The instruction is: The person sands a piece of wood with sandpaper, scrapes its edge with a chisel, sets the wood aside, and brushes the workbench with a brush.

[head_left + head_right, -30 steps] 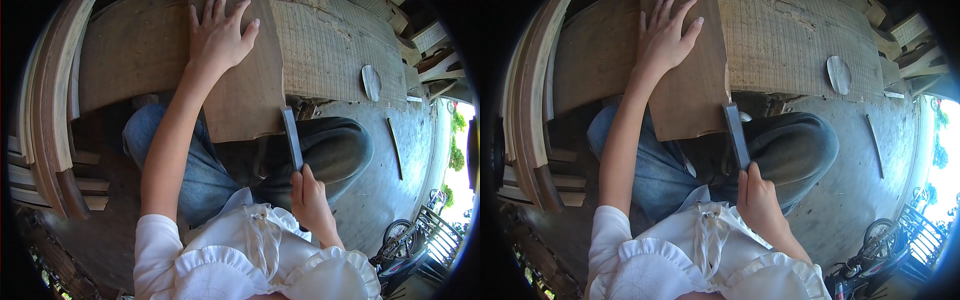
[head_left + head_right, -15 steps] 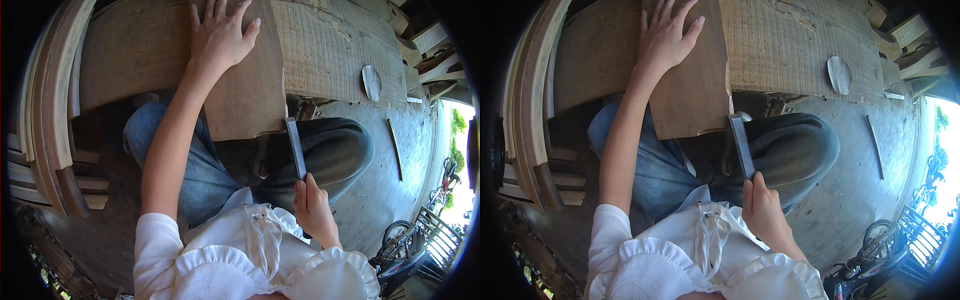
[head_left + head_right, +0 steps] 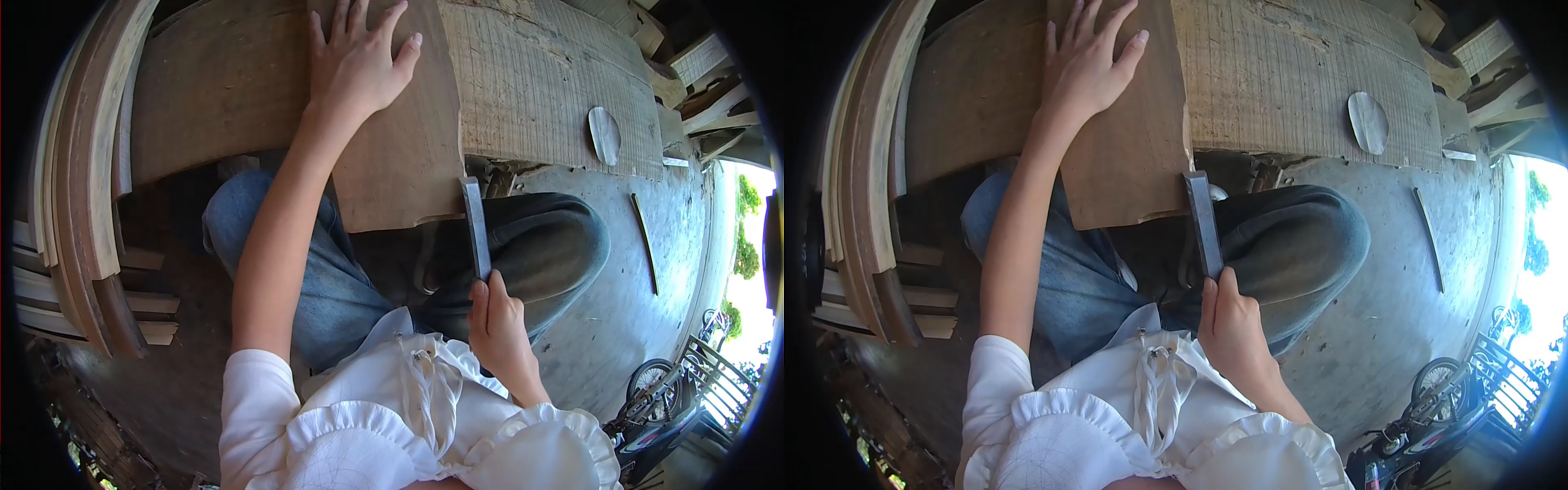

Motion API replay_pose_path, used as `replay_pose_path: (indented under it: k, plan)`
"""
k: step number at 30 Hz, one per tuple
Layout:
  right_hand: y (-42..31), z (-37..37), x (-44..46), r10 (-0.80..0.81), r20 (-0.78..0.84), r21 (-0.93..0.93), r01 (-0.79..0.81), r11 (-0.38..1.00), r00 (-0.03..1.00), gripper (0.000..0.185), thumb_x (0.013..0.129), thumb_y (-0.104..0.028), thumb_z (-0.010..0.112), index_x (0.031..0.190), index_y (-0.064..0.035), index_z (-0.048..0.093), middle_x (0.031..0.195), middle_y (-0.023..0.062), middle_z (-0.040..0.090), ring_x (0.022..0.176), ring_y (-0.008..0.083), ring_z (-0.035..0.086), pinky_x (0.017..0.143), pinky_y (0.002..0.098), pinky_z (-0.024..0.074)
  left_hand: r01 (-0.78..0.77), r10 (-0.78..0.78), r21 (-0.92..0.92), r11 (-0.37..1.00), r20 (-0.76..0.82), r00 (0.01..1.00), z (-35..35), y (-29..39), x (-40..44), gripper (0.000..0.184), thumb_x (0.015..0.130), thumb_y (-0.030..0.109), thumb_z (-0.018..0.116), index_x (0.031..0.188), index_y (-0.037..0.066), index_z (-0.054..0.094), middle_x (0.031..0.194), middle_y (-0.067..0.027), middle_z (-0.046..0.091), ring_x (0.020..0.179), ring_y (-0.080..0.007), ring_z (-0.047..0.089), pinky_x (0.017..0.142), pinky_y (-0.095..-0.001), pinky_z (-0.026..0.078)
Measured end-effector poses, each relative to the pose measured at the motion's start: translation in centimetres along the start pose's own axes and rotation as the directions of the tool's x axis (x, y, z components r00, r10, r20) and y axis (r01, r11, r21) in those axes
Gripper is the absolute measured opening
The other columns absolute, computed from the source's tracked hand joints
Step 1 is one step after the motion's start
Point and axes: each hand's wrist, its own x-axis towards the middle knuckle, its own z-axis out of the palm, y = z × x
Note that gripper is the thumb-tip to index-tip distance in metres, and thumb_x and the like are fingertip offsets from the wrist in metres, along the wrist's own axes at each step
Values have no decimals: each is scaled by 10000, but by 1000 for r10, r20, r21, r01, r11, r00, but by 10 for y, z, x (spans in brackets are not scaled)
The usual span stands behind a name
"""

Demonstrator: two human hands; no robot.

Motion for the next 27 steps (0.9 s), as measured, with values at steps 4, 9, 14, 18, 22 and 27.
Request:
replay_pose_path:
  k: [4,9,14,18,22,27]
  plan:
    - [8,-4,-16,17,34,1,-17,1000,999,170,929,-91,443,817,24,390,523,259,485,507,464,499,451,475,375,19,-20,39,999,33,999,-4,1,2,517,913,414,423,1340,124,398,1440,-203,254,1356,-333,196,1110,-511,89]
    - [4,-9,-13,9,47,-23,-7,1000,999,165,929,-87,443,818,21,387,515,255,475,497,463,490,449,472,372,9,-9,8,1000,-1,1000,-2,1,1,518,918,416,413,1341,117,398,1444,-196,250,1359,-331,188,1112,-508,91]
    - [4,-6,-9,39,56,-5,-39,999,998,167,934,-89,440,821,18,380,507,241,476,478,446,496,434,449,370,28,-28,1,1000,37,999,-5,2,2,522,918,414,412,1345,115,393,1445,-195,249,1361,-333,184,1111,-509,91]
    - [13,1,-20,4,16,1,-4,1000,1000,164,932,-99,448,827,10,385,505,234,484,461,435,504,422,454,370,30,-31,15,999,62,998,-10,4,2,526,917,412,413,1350,114,386,1446,-197,247,1361,-333,181,1112,-508,88]
    - [16,3,-17,-19,2,-25,19,1000,1000,165,930,-98,449,828,16,387,503,237,487,467,440,510,422,457,378,2,-2,-5,1000,13,1000,-2,0,2,529,919,414,408,1353,114,380,1445,-201,245,1362,-334,180,1112,-510,86]
    - [11,7,-6,-44,-30,-22,43,999,999,163,927,-88,450,831,28,387,502,240,487,476,441,517,425,456,386,23,-23,10,1000,47,999,-7,2,3,528,920,415,401,1354,116,378,1446,-203,241,1362,-339,175,1109,-514,85]
